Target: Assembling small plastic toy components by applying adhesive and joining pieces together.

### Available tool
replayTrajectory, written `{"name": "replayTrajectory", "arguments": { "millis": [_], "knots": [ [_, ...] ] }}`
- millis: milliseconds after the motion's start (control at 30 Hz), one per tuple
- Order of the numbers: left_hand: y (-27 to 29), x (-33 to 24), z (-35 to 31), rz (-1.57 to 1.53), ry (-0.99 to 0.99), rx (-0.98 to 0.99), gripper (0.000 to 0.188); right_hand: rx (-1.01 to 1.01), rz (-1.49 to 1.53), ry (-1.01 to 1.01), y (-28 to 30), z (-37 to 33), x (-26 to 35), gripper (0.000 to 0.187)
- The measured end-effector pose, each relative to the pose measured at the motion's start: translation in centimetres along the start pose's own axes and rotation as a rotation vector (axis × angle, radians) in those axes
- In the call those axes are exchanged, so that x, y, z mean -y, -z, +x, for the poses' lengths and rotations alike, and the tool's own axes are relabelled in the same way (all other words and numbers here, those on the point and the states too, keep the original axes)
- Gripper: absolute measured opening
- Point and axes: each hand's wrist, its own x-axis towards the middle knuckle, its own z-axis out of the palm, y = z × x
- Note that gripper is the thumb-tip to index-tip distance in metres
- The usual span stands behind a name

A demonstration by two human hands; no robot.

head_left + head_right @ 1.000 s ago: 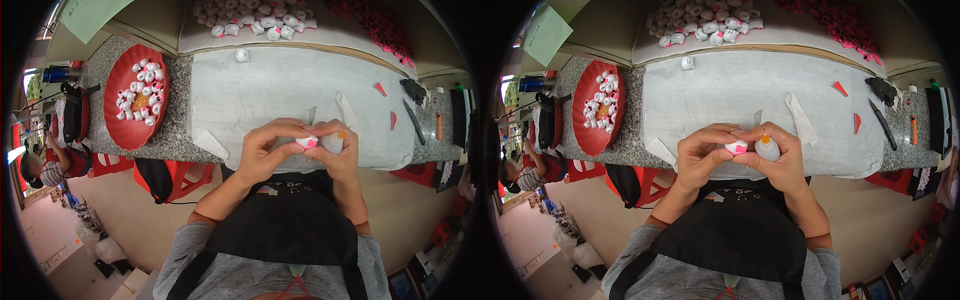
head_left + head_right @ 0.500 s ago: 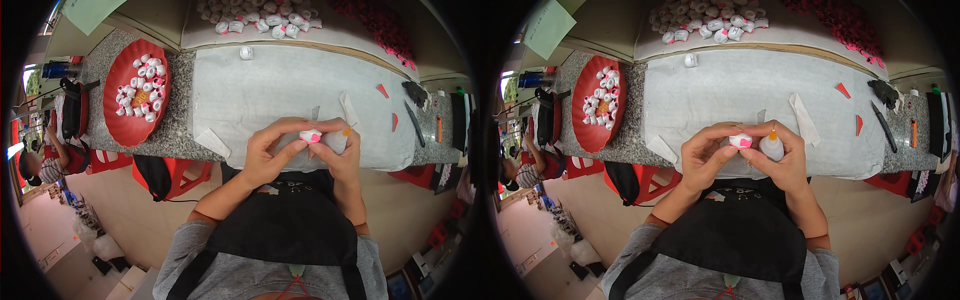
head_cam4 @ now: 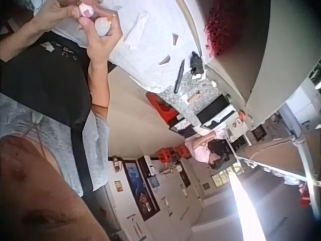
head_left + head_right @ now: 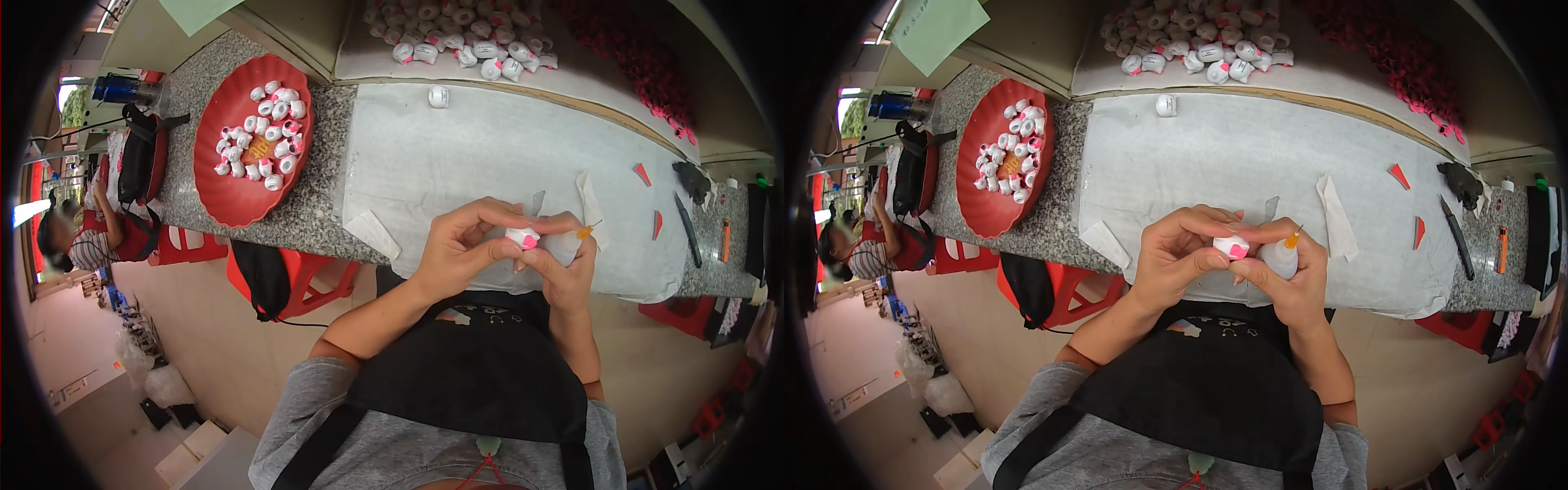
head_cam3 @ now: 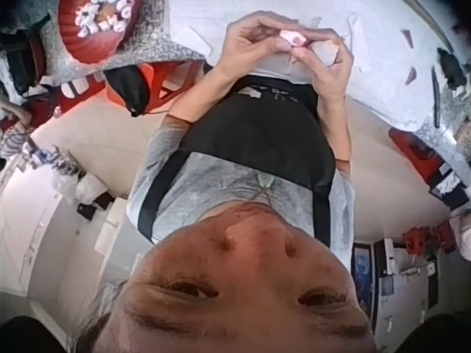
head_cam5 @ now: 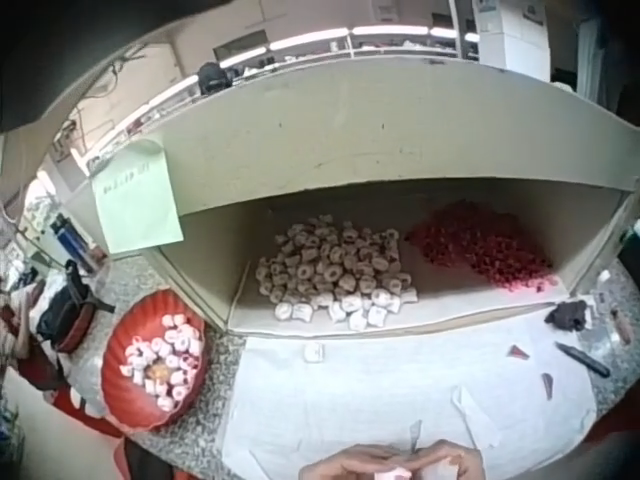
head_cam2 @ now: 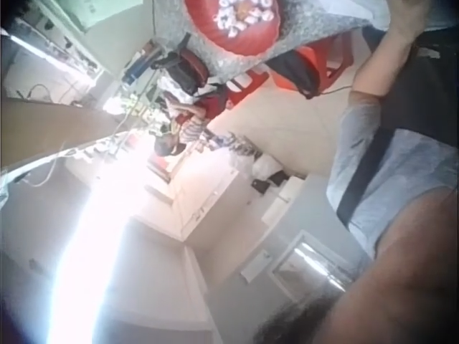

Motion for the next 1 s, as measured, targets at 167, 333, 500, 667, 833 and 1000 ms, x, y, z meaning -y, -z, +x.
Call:
{"name": "replayTrajectory", "arguments": {
  "millis": [167, 333, 500, 667, 833, 1000],
  "knots": [
    [2.7, -2.3, 3.1, 0.831, -0.108, 0.058, 0.038, -0.134, -0.166, 0.003, -0.4, 1.4, 0.5, 0.033],
    [5.3, -3.7, 6.2, 1.328, -0.250, 0.066, 0.035, -0.230, -0.285, 0.035, 1.8, 1.0, 0.9, 0.044],
    [9.9, -6.0, 11.2, 1.495, -0.511, -0.346, 0.024, -0.309, -0.298, 0.111, 2.2, 0.4, 0.8, 0.044],
    [10.2, -6.4, 11.3, 1.555, -0.218, -0.371, 0.014, -0.191, -0.130, 0.212, 2.7, 0.0, 1.0, 0.035],
    [6.4, -5.5, 7.5, 0.729, -0.261, -0.337, 0.012, -0.238, -0.226, 0.101, 2.2, 0.2, 3.2, 0.023],
    [2.6, -2.1, 3.1, 0.188, 0.142, -0.112, 0.023, -0.286, -0.088, 0.194, 2.4, -0.3, 3.4, 0.029]
  ]
}}
